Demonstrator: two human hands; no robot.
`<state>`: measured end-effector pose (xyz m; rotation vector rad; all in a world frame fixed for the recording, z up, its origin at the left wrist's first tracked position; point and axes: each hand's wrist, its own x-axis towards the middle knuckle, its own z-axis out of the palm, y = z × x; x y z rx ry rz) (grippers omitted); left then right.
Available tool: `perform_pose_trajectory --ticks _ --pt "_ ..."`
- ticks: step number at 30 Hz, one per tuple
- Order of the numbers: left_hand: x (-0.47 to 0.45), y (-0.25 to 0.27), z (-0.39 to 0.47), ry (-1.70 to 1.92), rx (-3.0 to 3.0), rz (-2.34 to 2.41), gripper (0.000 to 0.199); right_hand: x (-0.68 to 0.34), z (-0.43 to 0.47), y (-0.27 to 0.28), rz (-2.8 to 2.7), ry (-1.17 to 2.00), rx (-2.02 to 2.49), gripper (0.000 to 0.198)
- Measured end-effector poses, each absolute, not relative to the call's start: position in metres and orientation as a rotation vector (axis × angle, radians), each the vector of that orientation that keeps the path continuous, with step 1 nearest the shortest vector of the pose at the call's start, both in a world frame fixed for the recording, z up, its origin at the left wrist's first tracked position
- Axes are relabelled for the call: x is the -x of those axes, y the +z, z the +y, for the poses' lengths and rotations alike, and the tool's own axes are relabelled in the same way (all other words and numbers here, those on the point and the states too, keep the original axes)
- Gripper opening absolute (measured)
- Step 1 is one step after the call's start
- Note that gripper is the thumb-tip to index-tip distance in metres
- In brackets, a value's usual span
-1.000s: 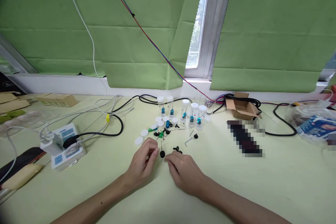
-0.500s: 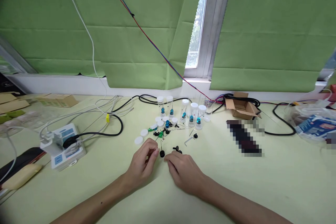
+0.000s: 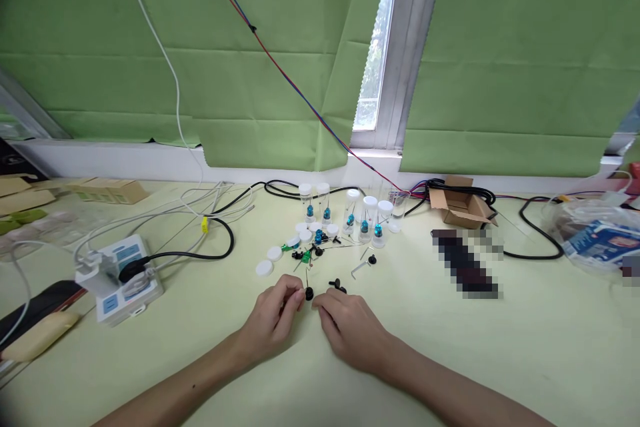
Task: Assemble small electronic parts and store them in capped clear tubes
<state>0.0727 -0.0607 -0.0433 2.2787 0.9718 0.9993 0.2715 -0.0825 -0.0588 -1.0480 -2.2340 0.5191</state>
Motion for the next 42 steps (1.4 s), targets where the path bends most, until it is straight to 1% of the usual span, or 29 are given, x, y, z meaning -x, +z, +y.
perform_pose_trajectory --ticks 31,38,42 --pt "-0.0733 -0.0473 -0.0591 0.908 -2.318 1.001 0.012 -0.2712 -0.081 -0.0608 -2.227 0.537 1.039 0.026" --pt "-0.0731 -0.047 -0.0605 0.967 -2.308 0.979 0.011 -0.2708 -0.082 -0.0577 -2.195 0.559 1.007 0.028" --pt "-0.0746 -0.0461 -0.0615 1.001 -2.311 0.953 0.01 -0.271 -0.0834 -0.0545 -2.084 0.613 0.998 0.025"
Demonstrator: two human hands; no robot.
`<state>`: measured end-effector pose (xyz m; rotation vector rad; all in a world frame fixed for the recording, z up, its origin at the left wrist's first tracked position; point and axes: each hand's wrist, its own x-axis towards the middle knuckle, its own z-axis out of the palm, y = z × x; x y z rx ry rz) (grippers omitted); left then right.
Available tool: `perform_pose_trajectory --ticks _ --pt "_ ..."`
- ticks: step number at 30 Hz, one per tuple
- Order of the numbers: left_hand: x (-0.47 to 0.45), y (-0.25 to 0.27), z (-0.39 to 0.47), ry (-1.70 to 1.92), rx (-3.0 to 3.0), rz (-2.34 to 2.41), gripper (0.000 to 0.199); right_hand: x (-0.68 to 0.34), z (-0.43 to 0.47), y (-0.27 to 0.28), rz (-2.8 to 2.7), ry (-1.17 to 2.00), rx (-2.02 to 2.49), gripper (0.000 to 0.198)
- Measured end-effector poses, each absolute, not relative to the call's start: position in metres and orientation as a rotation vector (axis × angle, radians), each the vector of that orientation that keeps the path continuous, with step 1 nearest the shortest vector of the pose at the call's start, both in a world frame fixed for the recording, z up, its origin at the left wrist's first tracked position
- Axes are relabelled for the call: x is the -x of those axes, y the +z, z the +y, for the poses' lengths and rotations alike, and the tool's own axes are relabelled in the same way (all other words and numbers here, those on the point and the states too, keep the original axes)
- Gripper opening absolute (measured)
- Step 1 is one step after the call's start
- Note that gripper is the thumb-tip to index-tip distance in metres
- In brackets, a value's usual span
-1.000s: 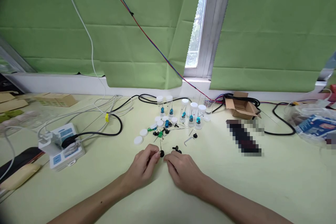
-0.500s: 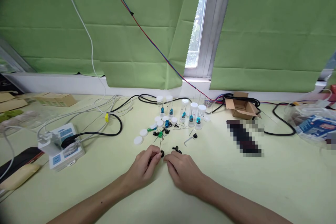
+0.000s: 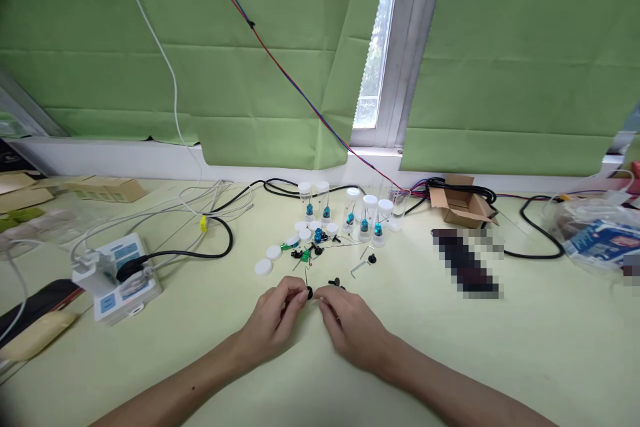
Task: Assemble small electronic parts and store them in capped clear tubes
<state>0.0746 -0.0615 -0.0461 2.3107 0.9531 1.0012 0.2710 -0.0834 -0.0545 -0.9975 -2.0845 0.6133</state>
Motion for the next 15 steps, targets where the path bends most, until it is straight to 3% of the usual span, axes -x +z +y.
perform_pose_trajectory --ticks 10,15 --pt "-0.08 -0.0411 -0.066 0.952 -2.296 0.911 0.015 -0.2724 -0.0834 -0.0599 -2.034 0.581 0.952 0.012" --pt "-0.0809 -0.0405 -0.0688 0.935 -2.125 0.956 0.017 -0.2727 -0.0828 -0.058 -2.027 0.548 0.965 0.017"
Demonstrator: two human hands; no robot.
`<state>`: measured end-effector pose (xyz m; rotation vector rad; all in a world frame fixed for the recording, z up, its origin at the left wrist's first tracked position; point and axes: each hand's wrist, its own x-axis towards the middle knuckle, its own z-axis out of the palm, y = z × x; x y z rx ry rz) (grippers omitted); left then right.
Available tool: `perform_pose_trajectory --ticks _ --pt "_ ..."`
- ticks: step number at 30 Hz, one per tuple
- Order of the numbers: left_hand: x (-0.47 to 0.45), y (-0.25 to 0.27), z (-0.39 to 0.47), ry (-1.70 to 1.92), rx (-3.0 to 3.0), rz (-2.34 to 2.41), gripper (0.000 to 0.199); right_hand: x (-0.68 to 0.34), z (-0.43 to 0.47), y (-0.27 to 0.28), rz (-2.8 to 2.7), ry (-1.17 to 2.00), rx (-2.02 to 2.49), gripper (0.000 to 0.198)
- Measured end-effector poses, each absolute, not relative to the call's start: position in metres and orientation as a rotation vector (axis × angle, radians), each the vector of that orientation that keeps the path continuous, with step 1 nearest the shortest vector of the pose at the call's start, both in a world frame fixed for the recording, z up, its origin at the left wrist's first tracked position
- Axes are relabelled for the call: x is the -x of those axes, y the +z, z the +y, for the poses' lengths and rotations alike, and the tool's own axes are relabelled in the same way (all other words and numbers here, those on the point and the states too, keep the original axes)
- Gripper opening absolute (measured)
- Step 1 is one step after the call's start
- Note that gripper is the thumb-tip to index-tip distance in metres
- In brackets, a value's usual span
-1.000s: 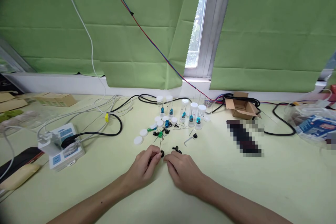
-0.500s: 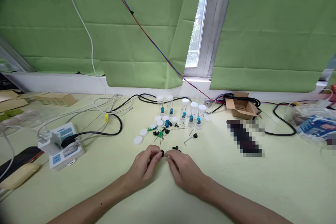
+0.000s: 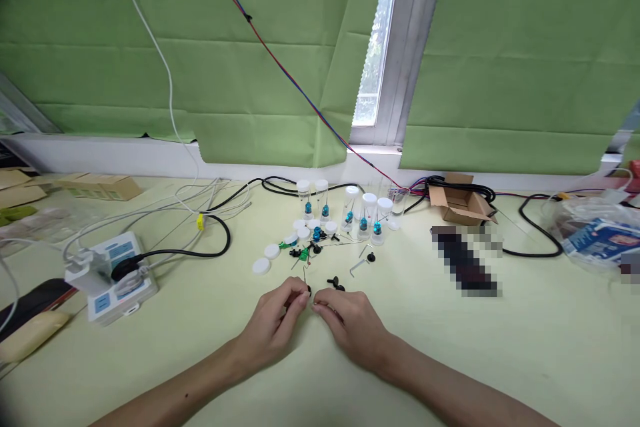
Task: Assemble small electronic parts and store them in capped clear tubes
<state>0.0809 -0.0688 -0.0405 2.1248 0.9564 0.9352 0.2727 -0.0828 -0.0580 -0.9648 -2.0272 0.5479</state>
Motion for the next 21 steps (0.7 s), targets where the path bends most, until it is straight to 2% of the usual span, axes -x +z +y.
perform_pose_trajectory --ticks 21 --pt "-0.092 -0.034 -0.071 0.804 -1.385 0.879 0.035 -0.273 -0.085 -0.058 -1.941 0.503 0.894 0.02"
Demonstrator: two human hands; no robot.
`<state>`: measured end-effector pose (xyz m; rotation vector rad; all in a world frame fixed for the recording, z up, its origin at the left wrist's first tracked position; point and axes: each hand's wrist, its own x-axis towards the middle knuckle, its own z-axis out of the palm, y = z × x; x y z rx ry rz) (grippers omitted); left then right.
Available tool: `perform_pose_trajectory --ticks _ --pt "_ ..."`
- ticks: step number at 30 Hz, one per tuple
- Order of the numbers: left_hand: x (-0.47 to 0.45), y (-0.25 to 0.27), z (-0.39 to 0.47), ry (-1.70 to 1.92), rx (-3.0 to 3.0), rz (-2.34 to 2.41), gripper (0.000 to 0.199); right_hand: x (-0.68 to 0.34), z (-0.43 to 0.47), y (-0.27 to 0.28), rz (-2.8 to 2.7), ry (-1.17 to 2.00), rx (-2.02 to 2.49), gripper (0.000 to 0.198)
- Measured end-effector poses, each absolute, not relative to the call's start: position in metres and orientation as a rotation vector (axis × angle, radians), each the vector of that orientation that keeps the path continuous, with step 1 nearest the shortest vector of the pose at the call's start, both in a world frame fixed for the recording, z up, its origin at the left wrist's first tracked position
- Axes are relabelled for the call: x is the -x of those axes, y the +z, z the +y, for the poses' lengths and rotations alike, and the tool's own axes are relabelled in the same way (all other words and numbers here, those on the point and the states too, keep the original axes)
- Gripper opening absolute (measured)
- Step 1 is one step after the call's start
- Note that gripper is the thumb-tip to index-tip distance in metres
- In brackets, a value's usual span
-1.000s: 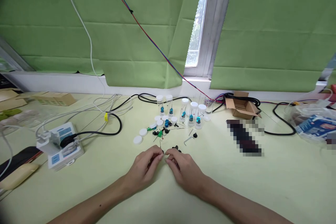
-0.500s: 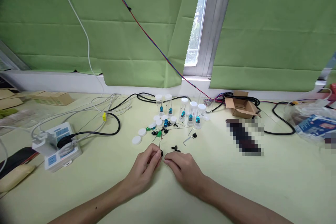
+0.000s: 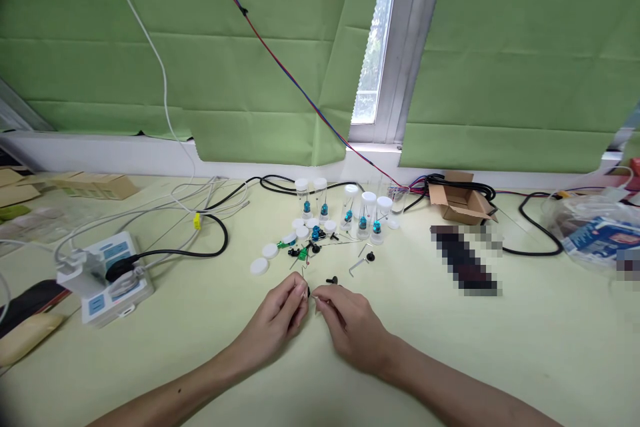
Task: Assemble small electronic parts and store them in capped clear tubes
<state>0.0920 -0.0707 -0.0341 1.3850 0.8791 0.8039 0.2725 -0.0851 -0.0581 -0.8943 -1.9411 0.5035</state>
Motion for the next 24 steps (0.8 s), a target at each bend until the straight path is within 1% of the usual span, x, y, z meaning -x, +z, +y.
perform_pose_trajectory --ticks 14,24 --pt "-0.094 -0.0317 -0.0687 0.766 -1.461 0.913 0.04 -0.2722 -0.086 -0.0589 -1.984 0.536 0.927 0.018" --pt "-0.0933 -0.0363 -0.0704 0.793 -1.56 0.972 0.039 -0.2721 -0.0863 -0.0598 -1.987 0.538 0.919 0.018"
